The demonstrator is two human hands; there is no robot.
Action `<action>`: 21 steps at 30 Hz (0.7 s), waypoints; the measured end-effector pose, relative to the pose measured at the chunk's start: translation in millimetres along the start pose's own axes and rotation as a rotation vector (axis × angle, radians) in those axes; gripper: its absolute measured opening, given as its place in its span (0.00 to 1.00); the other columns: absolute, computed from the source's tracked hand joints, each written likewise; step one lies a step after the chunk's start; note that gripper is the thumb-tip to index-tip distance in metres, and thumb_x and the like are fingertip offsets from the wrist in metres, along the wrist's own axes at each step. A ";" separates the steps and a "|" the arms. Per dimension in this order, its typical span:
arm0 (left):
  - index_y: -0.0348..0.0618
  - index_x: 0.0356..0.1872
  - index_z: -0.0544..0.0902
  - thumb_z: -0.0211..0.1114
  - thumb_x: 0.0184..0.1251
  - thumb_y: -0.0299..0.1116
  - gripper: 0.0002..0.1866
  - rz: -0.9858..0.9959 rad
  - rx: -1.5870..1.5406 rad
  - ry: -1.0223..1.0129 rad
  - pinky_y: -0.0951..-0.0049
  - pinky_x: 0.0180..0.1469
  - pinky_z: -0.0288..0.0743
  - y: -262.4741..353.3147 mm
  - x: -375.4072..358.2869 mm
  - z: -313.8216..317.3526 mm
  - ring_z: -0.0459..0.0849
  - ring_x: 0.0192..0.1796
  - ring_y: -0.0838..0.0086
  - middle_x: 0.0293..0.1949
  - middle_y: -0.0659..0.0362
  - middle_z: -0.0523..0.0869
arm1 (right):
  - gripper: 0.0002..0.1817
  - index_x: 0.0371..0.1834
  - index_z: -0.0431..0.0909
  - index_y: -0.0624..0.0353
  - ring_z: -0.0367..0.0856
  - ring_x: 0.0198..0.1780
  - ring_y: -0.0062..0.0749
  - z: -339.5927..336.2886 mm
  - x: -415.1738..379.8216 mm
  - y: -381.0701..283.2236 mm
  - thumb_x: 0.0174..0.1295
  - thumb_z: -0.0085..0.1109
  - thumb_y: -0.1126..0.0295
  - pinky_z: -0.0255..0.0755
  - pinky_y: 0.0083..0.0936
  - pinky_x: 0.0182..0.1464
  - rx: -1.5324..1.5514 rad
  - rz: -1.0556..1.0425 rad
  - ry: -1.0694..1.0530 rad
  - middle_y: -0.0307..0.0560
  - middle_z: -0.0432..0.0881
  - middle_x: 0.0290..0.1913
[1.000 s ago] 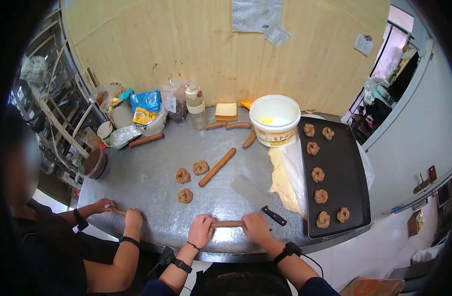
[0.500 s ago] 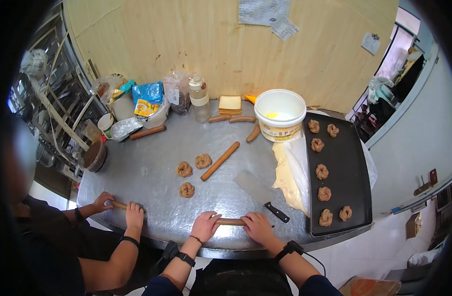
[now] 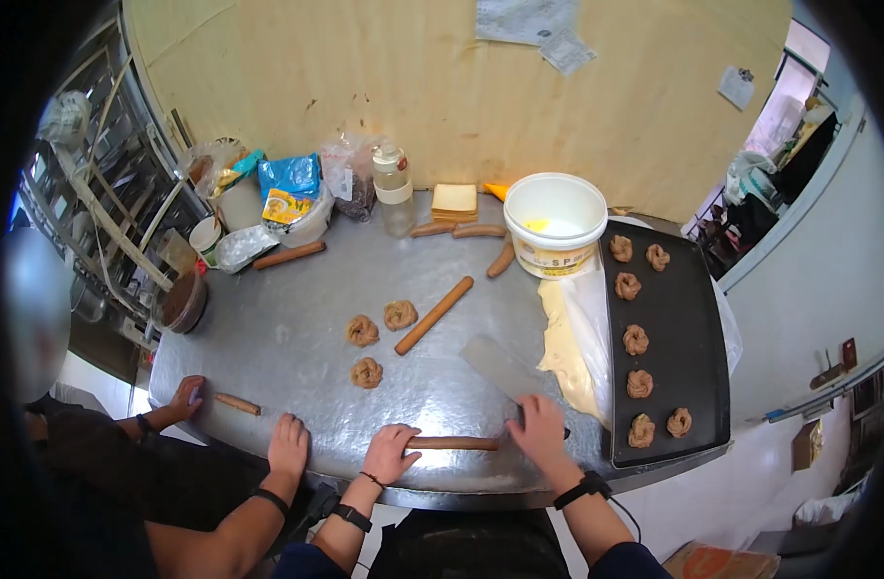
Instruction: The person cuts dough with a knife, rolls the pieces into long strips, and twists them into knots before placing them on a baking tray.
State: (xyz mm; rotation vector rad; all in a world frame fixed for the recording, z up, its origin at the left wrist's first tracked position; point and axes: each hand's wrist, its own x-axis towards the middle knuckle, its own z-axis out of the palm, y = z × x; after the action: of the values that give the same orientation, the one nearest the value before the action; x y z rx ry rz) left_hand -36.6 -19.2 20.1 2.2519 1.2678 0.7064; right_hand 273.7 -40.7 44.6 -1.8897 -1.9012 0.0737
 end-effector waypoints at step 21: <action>0.52 0.37 0.85 0.72 0.50 0.34 0.11 0.014 -0.109 -0.031 0.61 0.44 0.73 -33.7 9.8 5.5 0.81 0.41 0.61 0.36 0.60 0.83 | 0.13 0.39 0.78 0.49 0.82 0.27 0.47 -54.6 -12.9 -15.0 0.65 0.55 0.53 0.76 0.42 0.27 0.054 -0.246 -0.527 0.46 0.81 0.26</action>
State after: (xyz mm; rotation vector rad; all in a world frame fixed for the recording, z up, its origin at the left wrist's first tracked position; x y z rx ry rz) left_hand -50.2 4.4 -2.7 2.1780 1.1715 0.7254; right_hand 278.4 -69.0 95.1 -1.6959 -2.4292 0.5887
